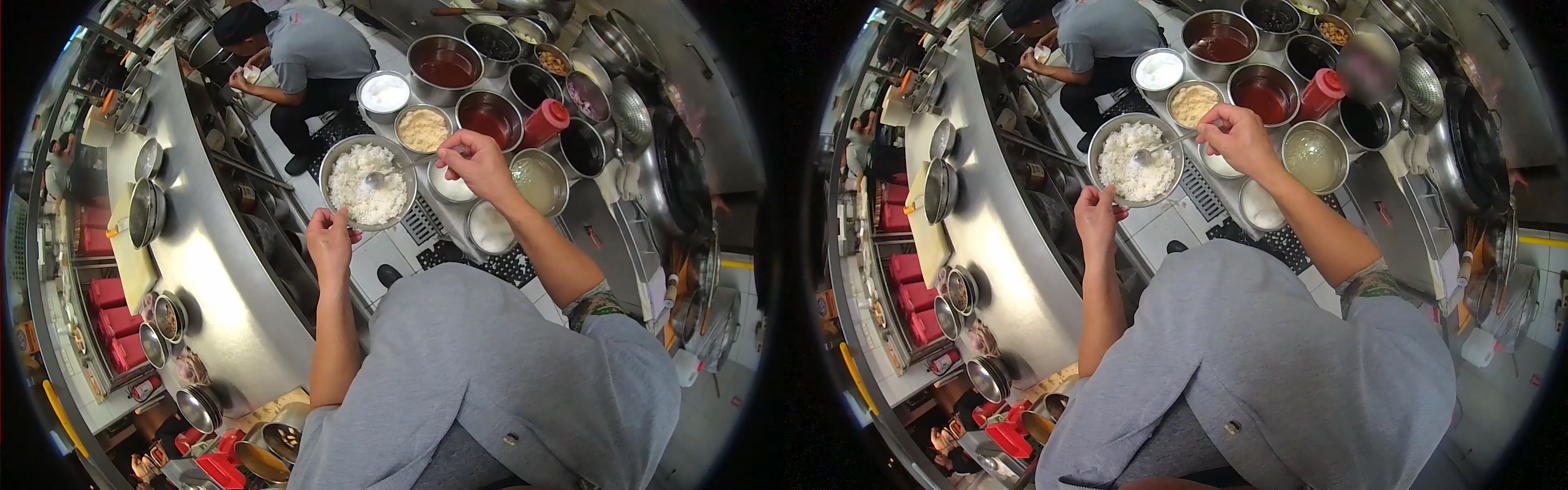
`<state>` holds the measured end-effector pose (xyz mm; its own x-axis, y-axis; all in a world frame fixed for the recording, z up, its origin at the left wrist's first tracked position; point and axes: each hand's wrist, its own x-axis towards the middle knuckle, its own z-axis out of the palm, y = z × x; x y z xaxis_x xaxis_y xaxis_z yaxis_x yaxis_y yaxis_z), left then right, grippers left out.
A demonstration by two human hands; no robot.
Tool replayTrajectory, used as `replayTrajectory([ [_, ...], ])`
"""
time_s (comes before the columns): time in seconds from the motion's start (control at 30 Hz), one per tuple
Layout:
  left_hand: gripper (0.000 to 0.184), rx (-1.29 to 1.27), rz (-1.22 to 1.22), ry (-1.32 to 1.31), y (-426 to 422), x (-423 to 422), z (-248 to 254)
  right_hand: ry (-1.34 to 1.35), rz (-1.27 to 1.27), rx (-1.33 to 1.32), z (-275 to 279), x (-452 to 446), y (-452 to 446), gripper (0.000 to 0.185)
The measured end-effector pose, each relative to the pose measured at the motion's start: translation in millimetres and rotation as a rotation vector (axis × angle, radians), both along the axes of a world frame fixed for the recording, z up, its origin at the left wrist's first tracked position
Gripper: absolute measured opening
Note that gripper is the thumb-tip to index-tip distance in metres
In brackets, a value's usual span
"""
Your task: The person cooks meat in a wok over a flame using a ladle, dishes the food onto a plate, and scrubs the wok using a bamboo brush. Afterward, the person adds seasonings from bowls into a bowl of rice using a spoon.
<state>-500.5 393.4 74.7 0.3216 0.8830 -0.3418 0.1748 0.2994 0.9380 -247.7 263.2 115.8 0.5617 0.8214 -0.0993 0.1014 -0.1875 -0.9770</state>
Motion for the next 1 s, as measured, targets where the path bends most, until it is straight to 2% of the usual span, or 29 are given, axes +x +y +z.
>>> replayTrajectory([
  [0.1, 0.026, 0.006, -0.004, 0.014, -2, -6, -2, 0.123, -0.013, 0.053, -9, 1, 0, 0.010],
  [0.3, 0.023, -0.042, 0.037, 0.022, 0, -25, -17, 0.370, -0.205, 0.225, -9, 28, 3, 0.012],
  [0.4, 0.022, -0.059, 0.063, 0.032, -3, -38, -17, 0.059, -0.388, 0.185, 3, 52, 23, 0.012],
  [0.43, 0.023, -0.050, 0.071, 0.036, -3, -43, -21, -0.218, -0.432, 0.151, 2, 61, 28, 0.015],
  [0.6, 0.023, -0.065, 0.151, 0.041, -15, -67, -19, -0.568, -0.395, 0.013, 4, 70, 9, 0.016],
  [0.7, 0.024, -0.071, 0.163, 0.039, -23, -76, -21, -0.765, -0.362, -0.001, -36, 69, 4, 0.012],
  [0.8, 0.023, -0.085, 0.161, 0.059, -26, -81, -21, -0.582, -0.356, -0.082, -49, 63, 6, 0.013],
  [0.9, 0.023, -0.097, 0.156, 0.053, -32, -81, -17, -0.314, -0.351, -0.066, -60, 62, 3, 0.013],
  [1.0, 0.022, -0.112, 0.141, 0.059, -32, -80, -17, -0.165, -0.403, -0.053, -57, 60, -2, 0.013],
])
